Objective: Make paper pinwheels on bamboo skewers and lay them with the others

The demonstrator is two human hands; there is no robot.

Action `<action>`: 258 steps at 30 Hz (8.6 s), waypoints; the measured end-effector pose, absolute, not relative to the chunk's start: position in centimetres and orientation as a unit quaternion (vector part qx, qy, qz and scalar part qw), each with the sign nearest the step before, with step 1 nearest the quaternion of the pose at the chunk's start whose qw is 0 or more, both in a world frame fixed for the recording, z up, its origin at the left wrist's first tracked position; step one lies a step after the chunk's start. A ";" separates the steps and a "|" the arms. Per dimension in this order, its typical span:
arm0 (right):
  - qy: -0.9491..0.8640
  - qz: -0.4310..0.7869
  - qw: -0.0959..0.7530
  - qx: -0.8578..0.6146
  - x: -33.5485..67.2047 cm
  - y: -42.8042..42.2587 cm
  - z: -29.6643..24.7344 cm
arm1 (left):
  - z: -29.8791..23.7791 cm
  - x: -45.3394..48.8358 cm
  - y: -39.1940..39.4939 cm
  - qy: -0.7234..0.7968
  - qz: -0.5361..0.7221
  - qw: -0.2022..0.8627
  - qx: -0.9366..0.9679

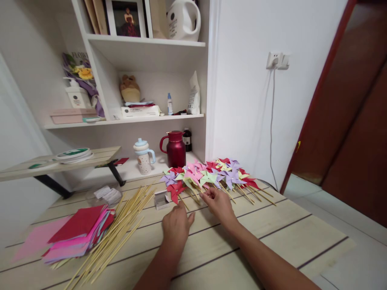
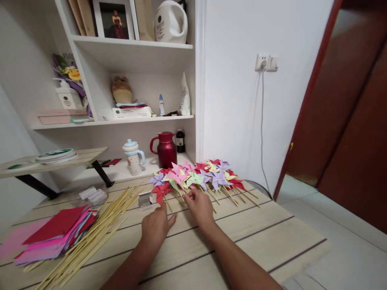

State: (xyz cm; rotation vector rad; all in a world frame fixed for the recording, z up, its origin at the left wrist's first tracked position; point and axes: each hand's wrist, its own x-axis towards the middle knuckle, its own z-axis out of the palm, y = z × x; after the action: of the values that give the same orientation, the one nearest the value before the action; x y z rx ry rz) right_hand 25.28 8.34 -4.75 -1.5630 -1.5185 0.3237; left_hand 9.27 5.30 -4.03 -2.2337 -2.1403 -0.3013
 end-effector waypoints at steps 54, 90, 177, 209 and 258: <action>-0.658 0.025 0.329 -0.677 23.8 7.2 -4.6 | -5.4 7.8 5.2 -0.648 -0.145 -0.003 -0.748; -0.866 0.318 0.142 -0.360 13.1 1.9 -3.4 | 0.0 -21.7 -0.7 -0.731 -0.137 0.156 -0.650; -0.601 0.655 0.406 -0.213 19.7 4.6 -0.5 | -2.0 -1.2 -0.2 -0.281 -0.434 -0.723 -0.458; -0.475 0.583 0.547 -0.369 18.3 5.5 -1.7 | -3.1 -1.0 1.2 -0.329 -0.557 -0.655 -0.391; -0.633 0.394 0.553 -0.371 18.2 4.6 -2.1 | -3.1 -0.7 1.3 -0.318 -0.624 -0.660 -0.270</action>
State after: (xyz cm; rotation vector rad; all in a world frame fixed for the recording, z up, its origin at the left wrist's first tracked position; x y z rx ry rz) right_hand 18.18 4.57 -2.13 -0.8780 -1.4960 0.9310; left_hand -0.73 1.33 -3.13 -1.6485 -1.9432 -3.8100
